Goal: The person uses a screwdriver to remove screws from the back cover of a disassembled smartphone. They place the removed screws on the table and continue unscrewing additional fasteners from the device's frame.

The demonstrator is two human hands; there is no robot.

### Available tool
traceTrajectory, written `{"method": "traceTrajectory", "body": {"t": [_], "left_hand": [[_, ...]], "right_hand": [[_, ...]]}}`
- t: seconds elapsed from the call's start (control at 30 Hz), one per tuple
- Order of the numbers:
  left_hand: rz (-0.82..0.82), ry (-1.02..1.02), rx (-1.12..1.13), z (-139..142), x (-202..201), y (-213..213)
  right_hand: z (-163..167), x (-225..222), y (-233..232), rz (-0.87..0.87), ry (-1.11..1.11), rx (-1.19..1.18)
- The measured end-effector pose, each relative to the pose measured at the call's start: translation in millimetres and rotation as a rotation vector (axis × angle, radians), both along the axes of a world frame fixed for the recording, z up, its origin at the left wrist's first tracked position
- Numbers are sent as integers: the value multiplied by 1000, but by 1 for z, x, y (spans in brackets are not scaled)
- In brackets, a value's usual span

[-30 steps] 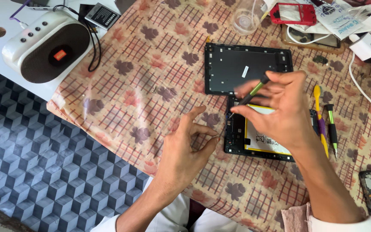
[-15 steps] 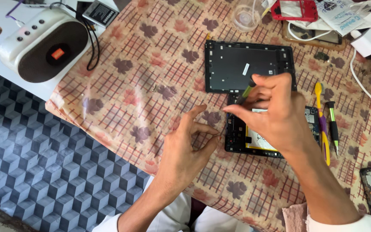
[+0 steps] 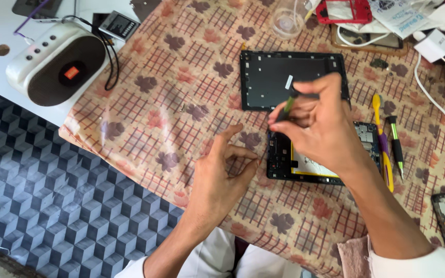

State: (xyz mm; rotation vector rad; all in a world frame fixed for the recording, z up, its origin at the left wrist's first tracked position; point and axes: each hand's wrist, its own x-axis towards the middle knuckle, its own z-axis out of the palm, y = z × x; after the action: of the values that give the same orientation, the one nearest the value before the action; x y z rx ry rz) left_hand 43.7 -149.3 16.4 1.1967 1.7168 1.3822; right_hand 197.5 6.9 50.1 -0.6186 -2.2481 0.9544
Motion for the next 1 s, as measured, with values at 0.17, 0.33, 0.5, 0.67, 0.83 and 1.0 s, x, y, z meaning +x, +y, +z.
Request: {"method": "traceTrajectory", "body": {"t": [0.17,0.33,0.5,0.67,0.83,1.0], "left_hand": [[-159,283,183,-2,0,-1],[-260,416,210,-8,1,0],[-313,472,197,-13,0,0],[-333,448,175,-15,1,1],[-331,433,154,-16,3,1],[-310,443,158,-15,3,-1]], "right_hand": [[-1,-4,-1,33,44,113],[-4,-2,-4,-32,-58,94],[-3,1,-3,121,19,51],[1,4,-1,-107,-150,175],[-5,-1,-1,119,130,-338],[-9,-1,0,-36,-45,139]]}}
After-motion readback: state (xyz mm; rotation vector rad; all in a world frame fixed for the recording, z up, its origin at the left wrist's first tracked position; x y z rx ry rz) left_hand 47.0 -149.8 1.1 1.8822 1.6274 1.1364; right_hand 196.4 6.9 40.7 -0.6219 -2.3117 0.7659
